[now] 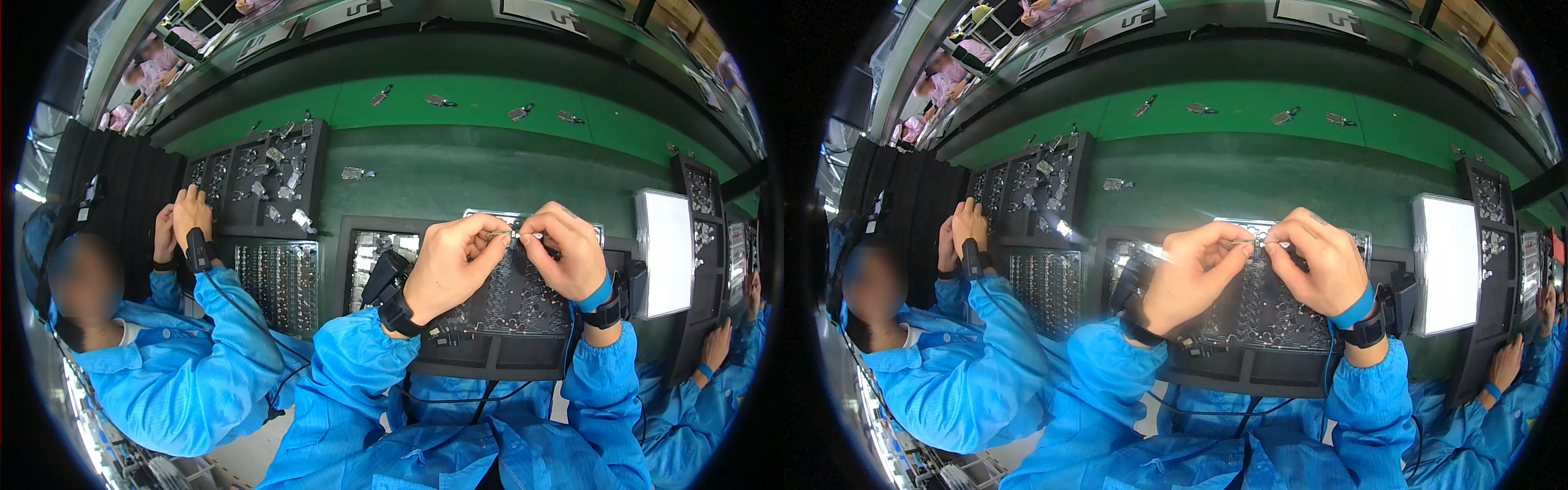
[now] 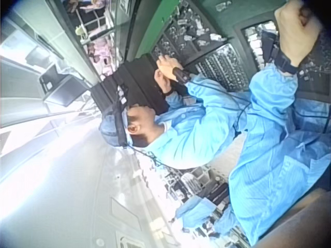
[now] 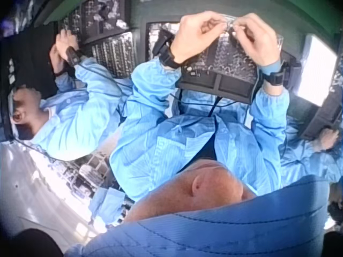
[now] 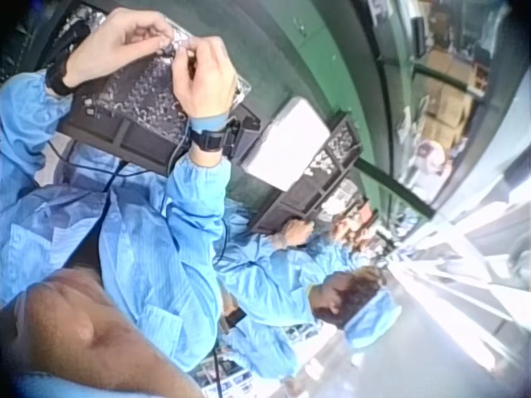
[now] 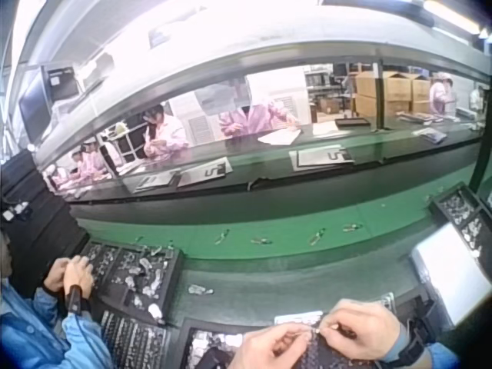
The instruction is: Manually assembling small electronic components into trays on a production line.
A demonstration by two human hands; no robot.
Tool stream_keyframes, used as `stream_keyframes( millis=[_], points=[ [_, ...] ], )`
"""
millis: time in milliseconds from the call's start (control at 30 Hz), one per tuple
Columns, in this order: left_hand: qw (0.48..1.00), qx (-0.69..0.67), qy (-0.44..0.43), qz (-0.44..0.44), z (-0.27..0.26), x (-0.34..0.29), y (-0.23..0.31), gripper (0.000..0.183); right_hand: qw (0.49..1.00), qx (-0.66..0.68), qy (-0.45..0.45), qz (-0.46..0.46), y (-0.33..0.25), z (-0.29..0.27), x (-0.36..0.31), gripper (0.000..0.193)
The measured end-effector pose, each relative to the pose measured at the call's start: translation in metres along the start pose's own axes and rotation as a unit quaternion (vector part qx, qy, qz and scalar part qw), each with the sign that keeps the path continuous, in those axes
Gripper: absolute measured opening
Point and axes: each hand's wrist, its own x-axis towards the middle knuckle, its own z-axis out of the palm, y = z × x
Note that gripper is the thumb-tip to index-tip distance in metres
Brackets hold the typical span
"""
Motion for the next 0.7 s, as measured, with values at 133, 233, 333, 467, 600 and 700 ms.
stream_keyframes(
  millis=[133, 233, 333, 467, 600, 700],
  points=[
    [0.999, -0.039, -0.018, -0.033, -0.0011, 0.0017, -0.0025, 0.015, 0.998, -0.048, 0.009, -0.043, 0.0015, 0.0002, 0.0007, 0.008],
    [0.999, -0.027, -0.026, -0.038, -0.0028, 0.0012, -0.0001, 0.015, 0.996, -0.069, 0.002, -0.056, 0.0021, -0.0006, 0.0007, 0.009],
    [0.999, -0.009, -0.025, -0.033, -0.0040, 0.0004, 0.0028, 0.015, 0.995, -0.077, -0.002, -0.063, 0.0027, 0.0002, 0.0012, 0.009],
    [0.999, -0.001, -0.031, -0.031, -0.0047, 0.0016, 0.0028, 0.016, 0.994, -0.085, -0.007, -0.064, 0.0025, -0.0009, 0.0010, 0.008],
    [0.998, -0.010, -0.042, -0.048, -0.0056, 0.0012, 0.0002, 0.017, 0.992, -0.101, -0.005, -0.071, 0.0011, -0.0011, 0.0008, 0.008],
    [0.996, -0.043, -0.047, -0.055, -0.0052, 0.0011, -0.0031, 0.018, 0.995, -0.083, -0.006, -0.048, 0.0007, 0.0003, -0.0003, 0.009]
  ],
)
